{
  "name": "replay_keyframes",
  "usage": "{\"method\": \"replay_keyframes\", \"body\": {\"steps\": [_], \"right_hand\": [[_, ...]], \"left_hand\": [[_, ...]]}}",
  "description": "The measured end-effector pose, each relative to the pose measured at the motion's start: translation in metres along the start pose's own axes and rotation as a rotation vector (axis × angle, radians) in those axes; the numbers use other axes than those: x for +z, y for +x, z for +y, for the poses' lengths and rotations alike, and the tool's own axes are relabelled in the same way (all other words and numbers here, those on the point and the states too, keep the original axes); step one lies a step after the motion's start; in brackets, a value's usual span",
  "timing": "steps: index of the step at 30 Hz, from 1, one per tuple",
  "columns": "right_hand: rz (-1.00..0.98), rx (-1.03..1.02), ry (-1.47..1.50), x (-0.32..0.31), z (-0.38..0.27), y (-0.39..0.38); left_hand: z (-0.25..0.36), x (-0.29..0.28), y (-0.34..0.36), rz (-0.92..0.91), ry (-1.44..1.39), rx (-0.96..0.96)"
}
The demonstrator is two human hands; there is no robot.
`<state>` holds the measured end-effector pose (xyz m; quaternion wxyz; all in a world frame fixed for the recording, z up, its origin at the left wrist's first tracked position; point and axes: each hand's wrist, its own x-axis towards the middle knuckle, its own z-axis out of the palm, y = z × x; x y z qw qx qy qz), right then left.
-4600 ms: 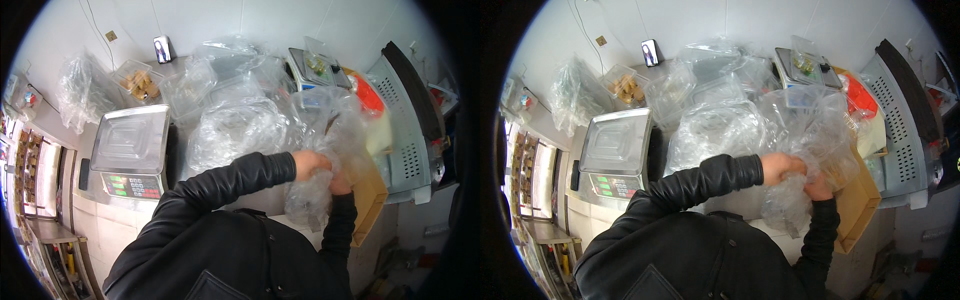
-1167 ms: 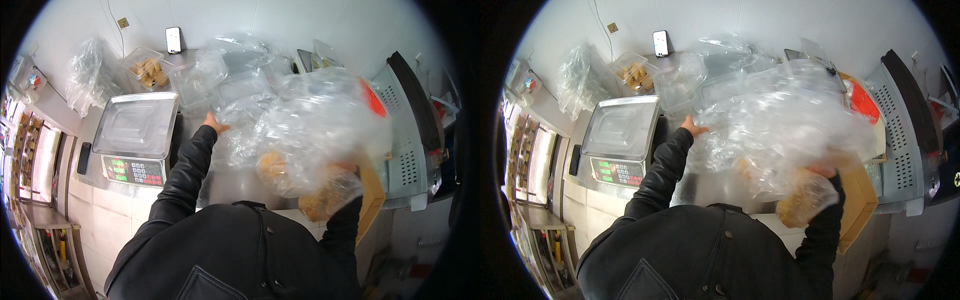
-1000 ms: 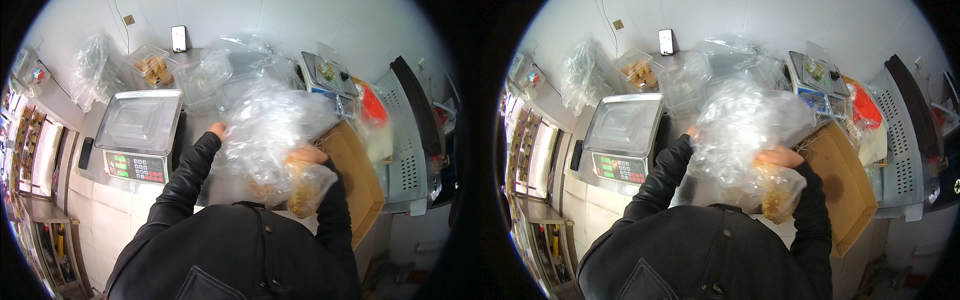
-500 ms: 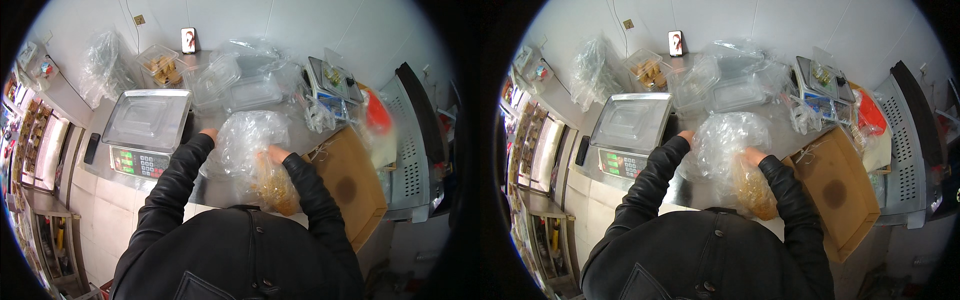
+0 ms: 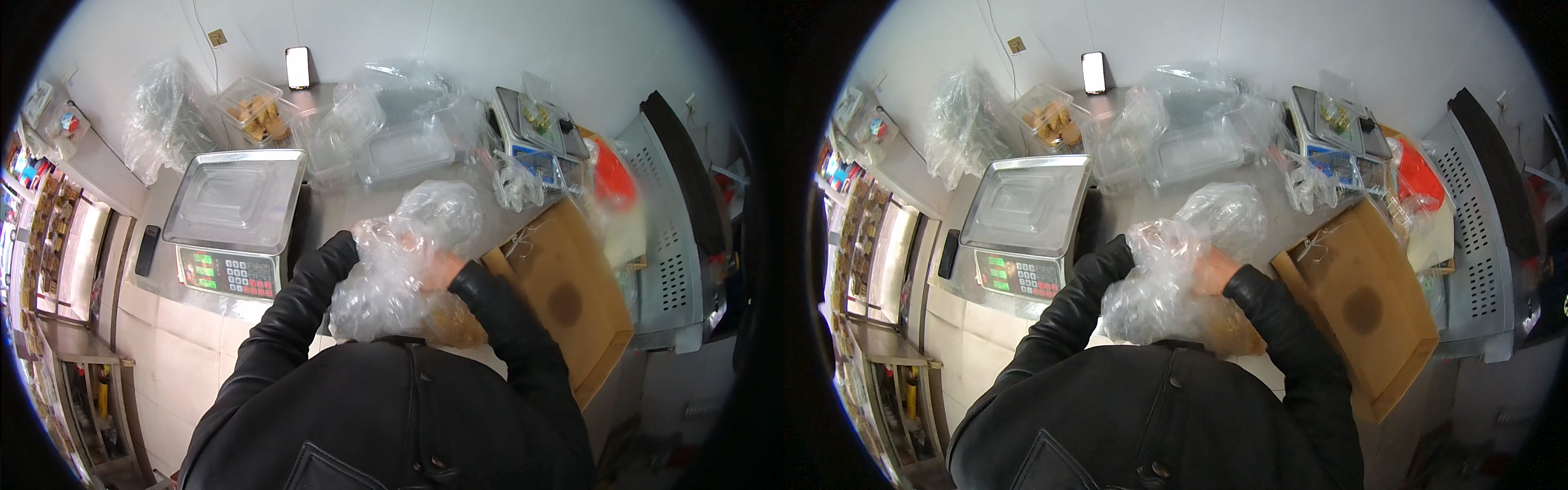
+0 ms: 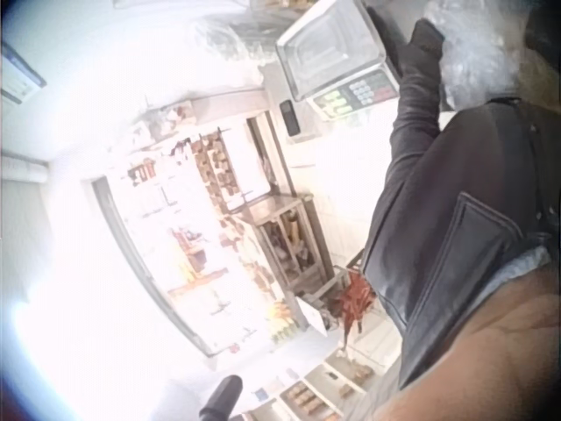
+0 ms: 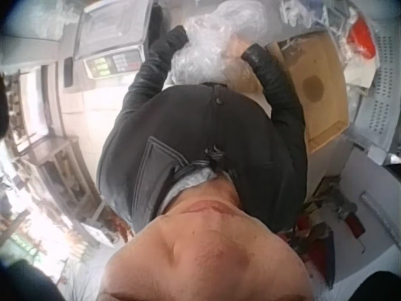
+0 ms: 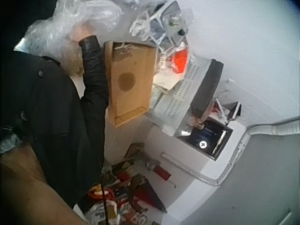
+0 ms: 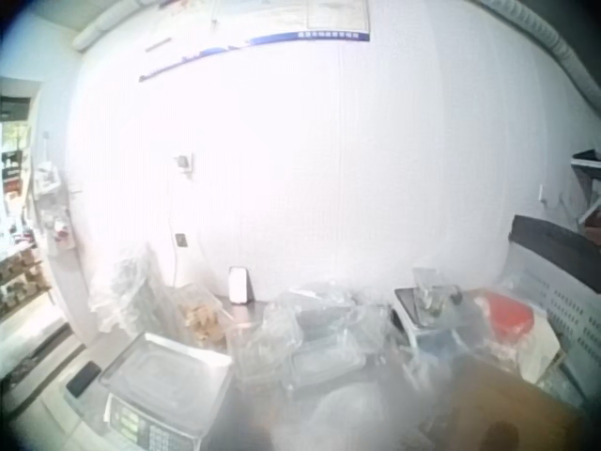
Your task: The person unpacks a plastic bag containing a clear container, places the container on a digital scale, and then transfers a granular food item from a cardboard box into a new plastic bag. The person ties the bag and sets it aside.
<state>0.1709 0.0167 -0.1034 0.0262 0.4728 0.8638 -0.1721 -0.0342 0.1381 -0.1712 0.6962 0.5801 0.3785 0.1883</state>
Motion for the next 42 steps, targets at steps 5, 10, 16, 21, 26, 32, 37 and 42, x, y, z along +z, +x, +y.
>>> {"method": "replay_keyframes", "body": {"steps": [5,10,16,21,26,32,37,42], "right_hand": [[0.070,-0.014,0.336,0.029,0.048,0.029],[0.015,0.036,0.346,0.051,0.080,0.028],[0.151,0.073,0.361,0.030,0.066,0.009],[0.231,0.118,0.223,0.019,0.048,0.004],[0.106,0.214,0.270,0.020,0.025,0.019],[0.096,0.218,0.377,0.016,0.010,0.003],[-0.031,0.134,0.195,0.016,0.004,0.010],[-0.039,0.052,0.080,0.022,-0.002,0.011]], "left_hand": [[0.045,0.000,-0.017,0.567,1.002,0.108],[0.078,-0.030,-0.047,1.179,1.161,0.635],[0.071,-0.030,-0.053,0.216,0.306,-0.244],[0.064,-0.029,-0.049,0.437,0.904,0.358],[0.060,-0.026,-0.033,0.500,0.858,0.583],[0.103,-0.042,-0.056,0.895,0.964,0.419],[0.119,0.019,-0.046,0.663,1.517,0.311],[0.120,0.037,-0.007,0.604,1.479,0.227]]}}
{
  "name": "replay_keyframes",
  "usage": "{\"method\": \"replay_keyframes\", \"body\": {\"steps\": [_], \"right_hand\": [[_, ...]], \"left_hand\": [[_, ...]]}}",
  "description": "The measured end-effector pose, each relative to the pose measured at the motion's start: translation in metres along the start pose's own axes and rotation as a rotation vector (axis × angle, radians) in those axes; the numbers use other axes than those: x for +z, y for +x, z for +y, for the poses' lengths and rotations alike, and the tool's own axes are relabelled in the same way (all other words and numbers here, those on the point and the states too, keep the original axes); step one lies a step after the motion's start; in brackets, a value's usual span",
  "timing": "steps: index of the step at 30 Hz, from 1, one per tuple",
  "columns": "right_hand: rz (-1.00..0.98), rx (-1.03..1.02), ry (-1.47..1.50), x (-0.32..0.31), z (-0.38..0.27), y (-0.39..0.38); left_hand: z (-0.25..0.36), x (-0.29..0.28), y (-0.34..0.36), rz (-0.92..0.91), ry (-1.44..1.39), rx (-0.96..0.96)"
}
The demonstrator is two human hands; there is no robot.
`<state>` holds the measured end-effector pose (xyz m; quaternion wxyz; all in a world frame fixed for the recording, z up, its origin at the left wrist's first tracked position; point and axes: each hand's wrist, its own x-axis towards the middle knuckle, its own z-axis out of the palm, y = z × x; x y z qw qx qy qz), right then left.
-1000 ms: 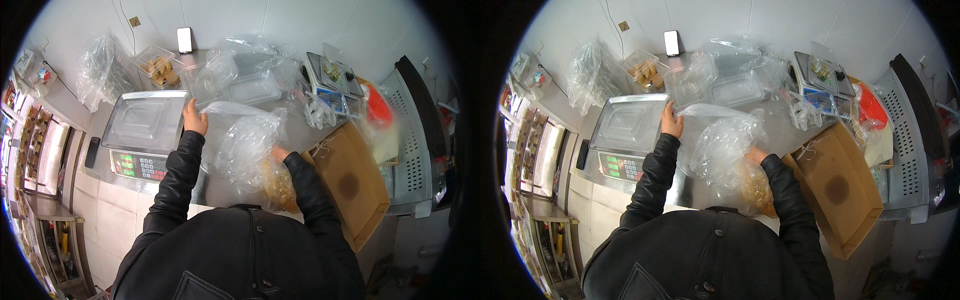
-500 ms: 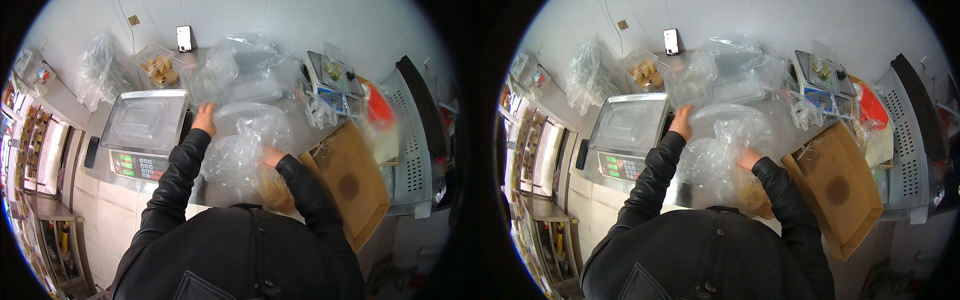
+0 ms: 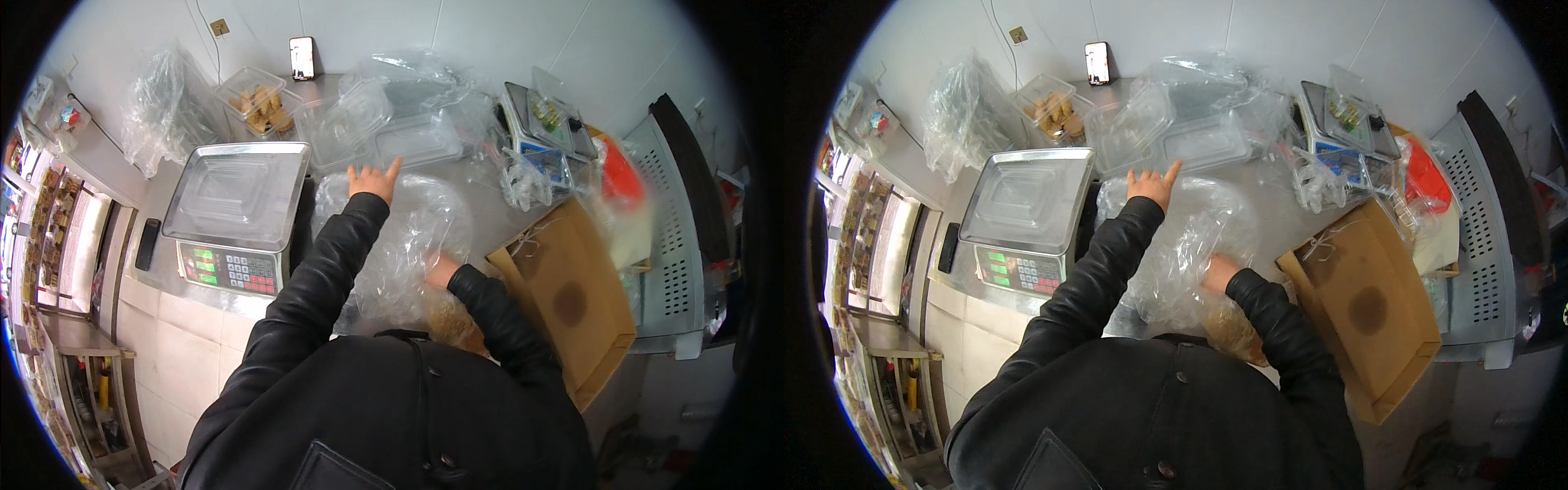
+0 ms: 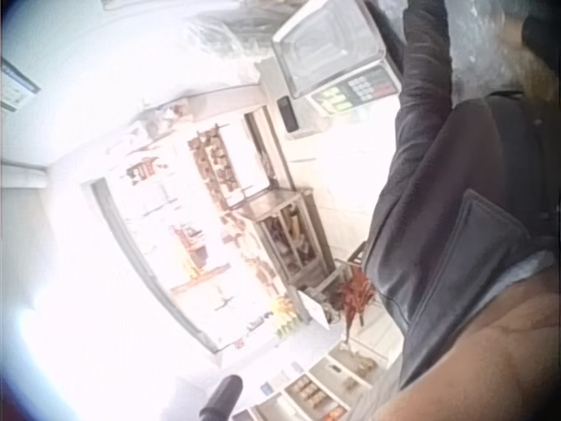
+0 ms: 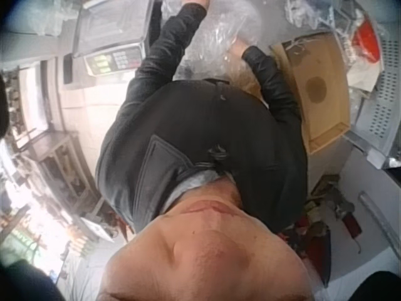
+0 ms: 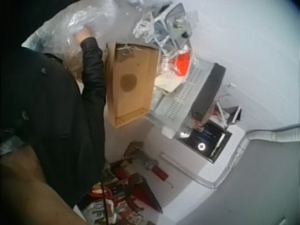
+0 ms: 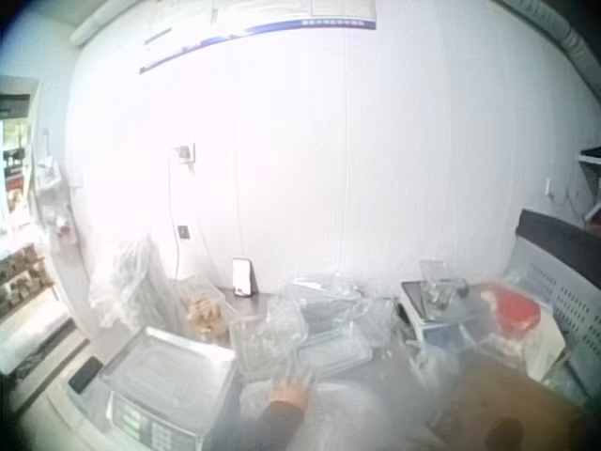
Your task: The person unpacks a plastic bag containing a clear container, places the container on a digital scale, and then transfers a granular food item from a cardboard box into a new plastic bag. The person ties the bag and sets it aside.
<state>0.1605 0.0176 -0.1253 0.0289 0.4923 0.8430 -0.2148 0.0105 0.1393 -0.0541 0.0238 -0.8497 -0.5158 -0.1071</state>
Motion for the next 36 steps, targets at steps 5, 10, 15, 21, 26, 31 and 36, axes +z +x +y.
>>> {"method": "replay_keyframes", "body": {"steps": [5,10,15,21,26,31,36], "right_hand": [[0.169,-0.003,0.237,-0.006,0.009,-0.014],[0.367,0.181,0.537,-0.012,0.019,-0.021],[0.307,0.282,0.385,-0.020,0.034,-0.020],[0.714,0.403,0.408,-0.038,0.063,-0.032],[0.768,0.451,0.342,-0.025,0.056,-0.041],[0.734,0.450,0.297,-0.009,0.041,-0.045],[0.708,0.464,0.277,-0.007,0.041,-0.047]], "left_hand": [[0.008,-0.010,0.007,-0.187,-0.650,0.391],[0.028,-0.045,-0.016,-0.012,-0.200,0.261],[0.056,-0.057,-0.061,-0.023,-0.337,0.689],[0.015,-0.034,-0.102,-0.068,-0.289,0.526],[0.011,-0.030,-0.094,0.202,-0.345,0.368],[0.050,-0.038,-0.119,0.015,-0.773,0.887],[-0.010,-0.022,-0.168,-0.425,-0.809,0.605]]}}
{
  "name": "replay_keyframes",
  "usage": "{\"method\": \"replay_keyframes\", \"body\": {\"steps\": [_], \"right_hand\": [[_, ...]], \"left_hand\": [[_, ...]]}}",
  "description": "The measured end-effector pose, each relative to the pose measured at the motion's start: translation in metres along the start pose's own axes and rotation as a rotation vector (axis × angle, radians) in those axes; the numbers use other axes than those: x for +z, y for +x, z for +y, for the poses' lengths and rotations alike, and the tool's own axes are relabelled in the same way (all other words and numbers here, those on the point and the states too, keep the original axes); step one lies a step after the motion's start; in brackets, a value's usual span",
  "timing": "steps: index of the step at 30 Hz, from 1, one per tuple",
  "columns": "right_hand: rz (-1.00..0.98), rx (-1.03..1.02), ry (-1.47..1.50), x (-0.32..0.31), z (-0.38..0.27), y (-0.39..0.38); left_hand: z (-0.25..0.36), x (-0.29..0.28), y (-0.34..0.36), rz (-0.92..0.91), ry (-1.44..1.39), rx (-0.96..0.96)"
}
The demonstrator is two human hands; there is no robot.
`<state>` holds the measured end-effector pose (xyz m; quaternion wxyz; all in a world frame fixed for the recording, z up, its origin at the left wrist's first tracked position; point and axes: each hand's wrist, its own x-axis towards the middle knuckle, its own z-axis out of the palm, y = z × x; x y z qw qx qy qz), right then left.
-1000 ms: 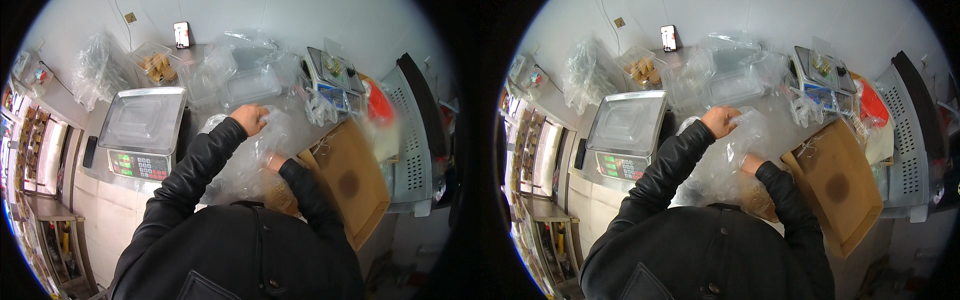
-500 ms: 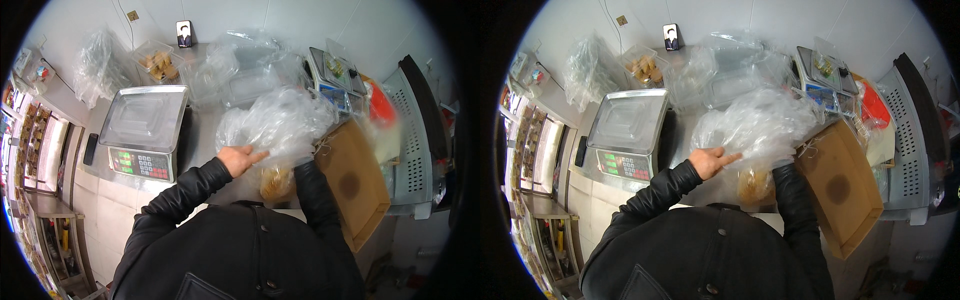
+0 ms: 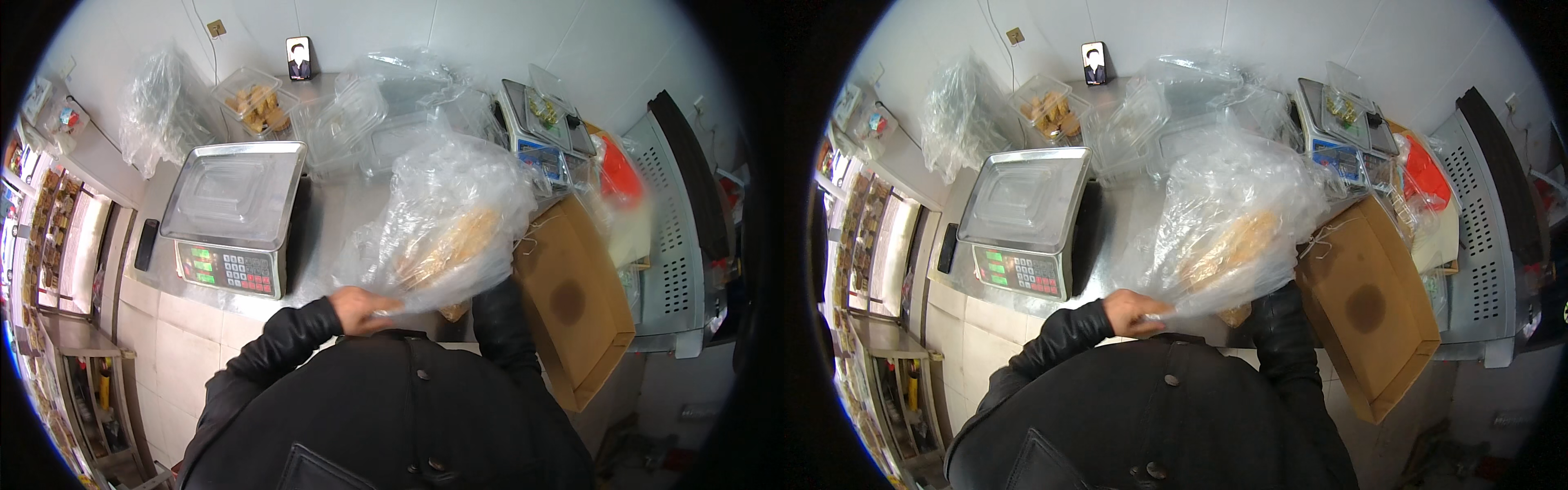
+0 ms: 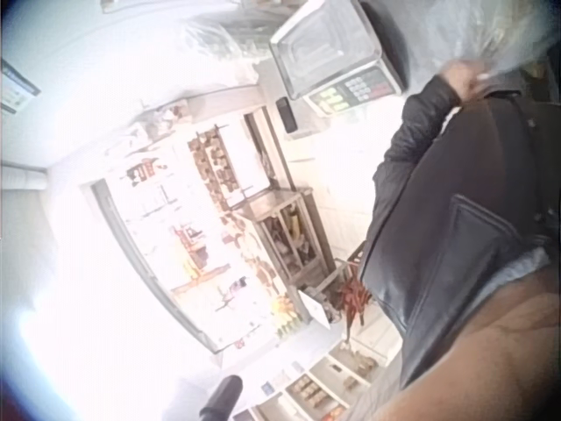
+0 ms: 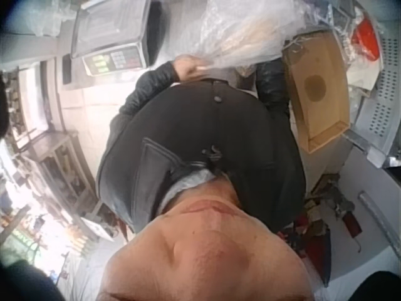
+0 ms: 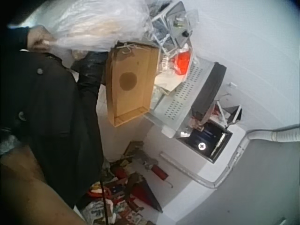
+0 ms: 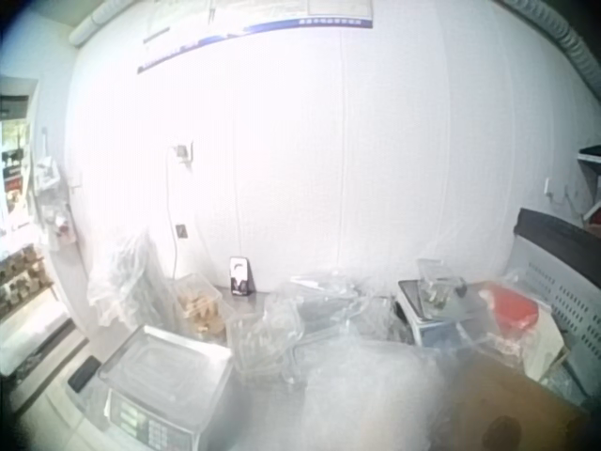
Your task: The person unpacks a plastic bag containing a clear container, places the container on a digital scale, and then transfers a granular food item from a cardboard box into a new plastic bag. The person ties the bag and sets it aside.
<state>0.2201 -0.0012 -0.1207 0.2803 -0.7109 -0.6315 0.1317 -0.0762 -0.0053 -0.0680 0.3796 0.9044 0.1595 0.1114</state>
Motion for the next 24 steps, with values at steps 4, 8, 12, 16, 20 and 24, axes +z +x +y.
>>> {"method": "replay_keyframes", "body": {"steps": [4,8,12,16,20,24], "right_hand": [[-0.024,-0.003,-0.034,0.010,-0.003,-0.001],[-0.043,-0.015,-0.064,0.024,-0.008,0.000],[-0.048,-0.017,-0.080,0.032,-0.010,0.001],[-0.051,-0.016,-0.085,0.033,-0.010,-0.001],[-0.047,-0.016,-0.087,0.032,-0.008,0.001],[-0.040,-0.015,-0.089,0.031,-0.005,0.009]], "left_hand": [[-0.047,0.016,-0.015,0.048,0.270,-0.677],[-0.071,0.068,0.024,0.387,0.131,-0.395],[-0.104,0.095,0.061,0.436,-0.272,-0.387],[-0.121,0.101,0.059,0.358,-0.293,-0.482],[-0.109,0.081,0.047,0.626,-0.797,-0.347],[-0.094,0.040,0.034,0.879,-1.094,-0.401]]}}
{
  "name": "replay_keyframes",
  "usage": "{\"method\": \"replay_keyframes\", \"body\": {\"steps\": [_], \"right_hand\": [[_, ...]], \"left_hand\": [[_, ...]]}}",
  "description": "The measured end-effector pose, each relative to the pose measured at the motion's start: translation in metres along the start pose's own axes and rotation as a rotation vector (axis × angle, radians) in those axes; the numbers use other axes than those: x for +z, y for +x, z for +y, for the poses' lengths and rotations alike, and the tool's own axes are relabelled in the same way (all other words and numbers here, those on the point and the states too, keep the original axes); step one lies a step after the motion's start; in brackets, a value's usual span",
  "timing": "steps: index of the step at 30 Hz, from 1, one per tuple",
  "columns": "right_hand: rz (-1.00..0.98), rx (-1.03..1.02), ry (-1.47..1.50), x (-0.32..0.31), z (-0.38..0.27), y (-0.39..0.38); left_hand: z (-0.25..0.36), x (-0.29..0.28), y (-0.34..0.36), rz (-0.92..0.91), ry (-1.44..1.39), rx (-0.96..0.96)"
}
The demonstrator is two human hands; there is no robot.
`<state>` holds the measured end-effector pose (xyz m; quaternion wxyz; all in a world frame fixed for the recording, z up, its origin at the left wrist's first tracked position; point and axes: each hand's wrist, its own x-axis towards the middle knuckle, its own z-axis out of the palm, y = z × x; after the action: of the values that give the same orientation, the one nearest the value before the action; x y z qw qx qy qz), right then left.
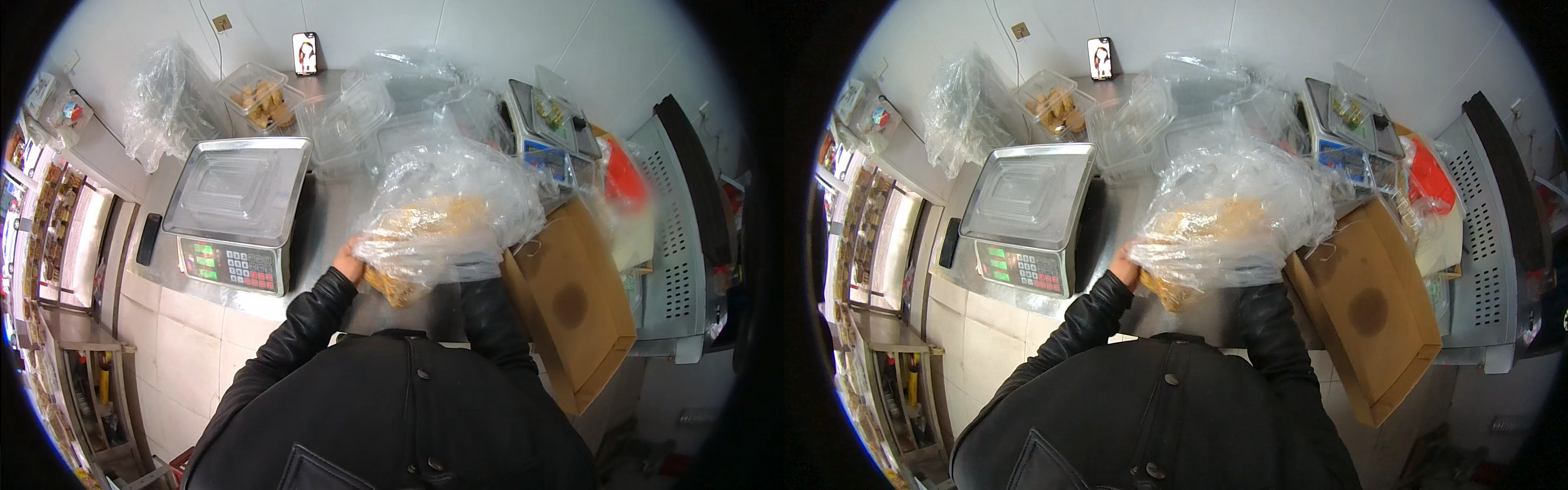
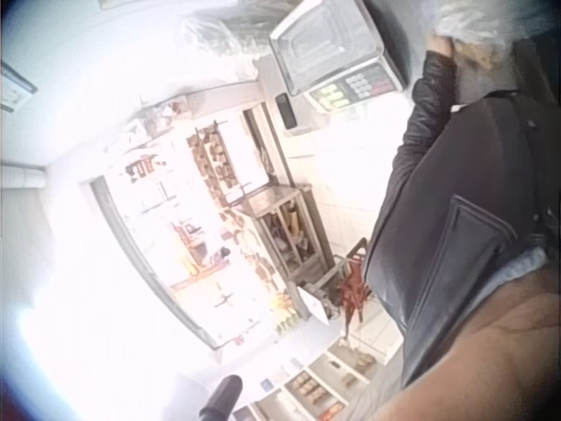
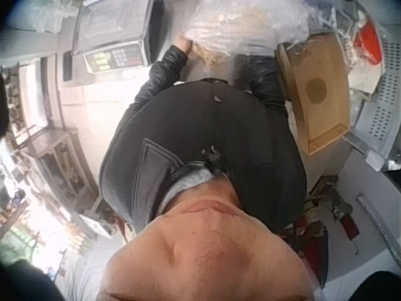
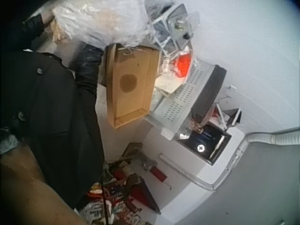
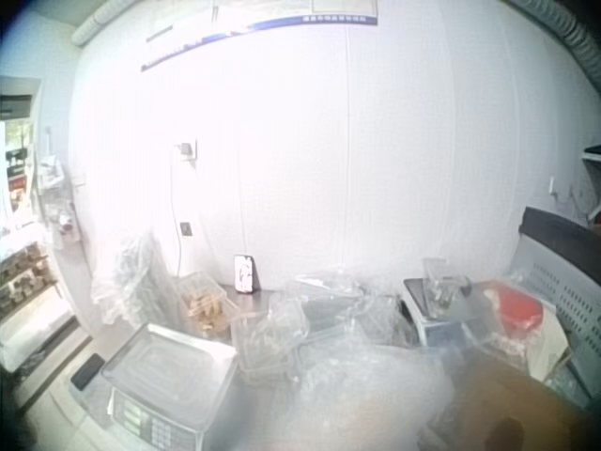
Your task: The person unpacks a plastic bag containing a clear container, places the container on a digital scale, and then transfers a granular food item from a cardboard box into a new plastic bag. The person ties the bag and sets it aside.
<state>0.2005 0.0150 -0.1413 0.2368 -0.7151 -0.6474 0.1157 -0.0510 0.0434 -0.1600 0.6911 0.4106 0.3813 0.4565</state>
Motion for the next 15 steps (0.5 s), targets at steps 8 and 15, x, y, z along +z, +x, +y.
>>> {"method": "replay_keyframes", "body": {"steps": [8,15], "right_hand": [[0.001,-0.001,-0.002,0.000,0.004,0.008],[0.001,0.000,-0.010,-0.003,0.005,0.006]], "left_hand": [[0.003,-0.018,0.005,0.247,0.342,0.074],[0.048,-0.025,-0.053,0.250,1.334,0.597]]}}
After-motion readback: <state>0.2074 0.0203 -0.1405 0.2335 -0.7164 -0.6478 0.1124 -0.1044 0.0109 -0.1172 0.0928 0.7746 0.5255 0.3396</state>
